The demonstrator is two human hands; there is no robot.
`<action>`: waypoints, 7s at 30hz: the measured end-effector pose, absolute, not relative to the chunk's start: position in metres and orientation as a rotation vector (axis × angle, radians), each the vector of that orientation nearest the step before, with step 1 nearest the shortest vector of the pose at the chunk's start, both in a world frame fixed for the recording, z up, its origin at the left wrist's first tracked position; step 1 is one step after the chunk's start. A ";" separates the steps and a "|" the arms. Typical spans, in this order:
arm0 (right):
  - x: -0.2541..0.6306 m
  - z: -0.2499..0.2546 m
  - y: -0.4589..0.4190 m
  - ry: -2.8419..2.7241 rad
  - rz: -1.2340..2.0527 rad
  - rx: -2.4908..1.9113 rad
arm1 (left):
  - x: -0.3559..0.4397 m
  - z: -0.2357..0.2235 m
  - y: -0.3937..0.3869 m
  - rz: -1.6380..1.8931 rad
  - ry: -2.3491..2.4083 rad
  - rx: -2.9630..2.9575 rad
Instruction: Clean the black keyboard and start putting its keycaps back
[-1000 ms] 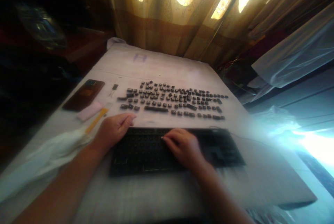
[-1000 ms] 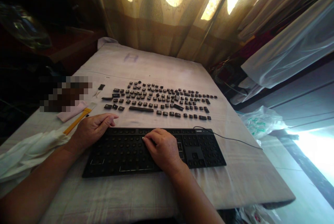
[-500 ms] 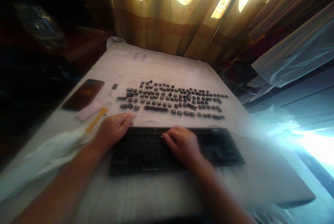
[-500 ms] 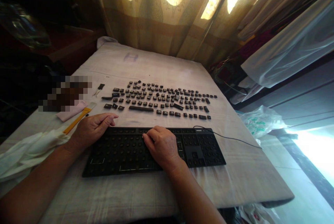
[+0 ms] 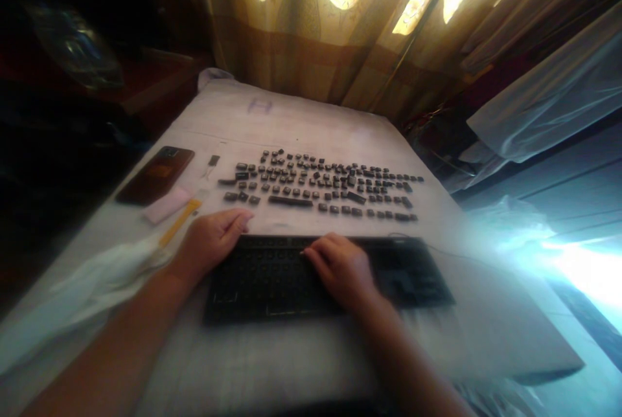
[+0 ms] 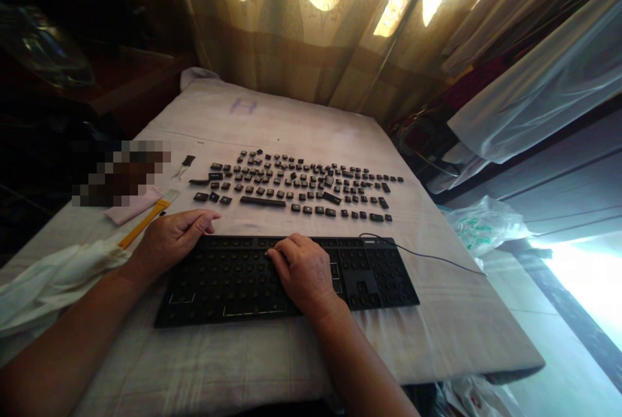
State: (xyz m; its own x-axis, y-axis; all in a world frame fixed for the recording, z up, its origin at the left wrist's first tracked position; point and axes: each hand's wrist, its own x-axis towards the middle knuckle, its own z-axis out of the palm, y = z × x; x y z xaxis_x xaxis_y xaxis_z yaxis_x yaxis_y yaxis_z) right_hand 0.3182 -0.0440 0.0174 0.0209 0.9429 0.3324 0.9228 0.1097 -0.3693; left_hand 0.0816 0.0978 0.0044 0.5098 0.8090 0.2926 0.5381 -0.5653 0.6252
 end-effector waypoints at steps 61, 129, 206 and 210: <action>0.321 0.020 -0.045 -1.897 0.244 -1.763 | 0.082 0.007 0.098 0.787 1.120 2.306; 0.318 0.021 -0.047 -1.999 0.122 -1.787 | 0.082 0.007 0.098 0.733 1.163 2.300; 0.319 0.018 -0.038 -2.061 -0.005 -1.807 | 0.081 0.006 0.098 0.738 1.148 2.295; 0.324 0.021 -0.043 -1.935 0.119 -1.726 | 0.082 0.007 0.098 0.743 1.158 2.304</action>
State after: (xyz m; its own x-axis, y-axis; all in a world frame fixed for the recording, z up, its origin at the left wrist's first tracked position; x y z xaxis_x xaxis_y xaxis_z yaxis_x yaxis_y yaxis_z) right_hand 0.3236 -0.0426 0.0208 -0.0345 0.9430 0.3310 0.8955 0.1762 -0.4086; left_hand 0.0819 0.0975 0.0072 0.5015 0.8252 0.2600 0.5804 -0.5437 0.6062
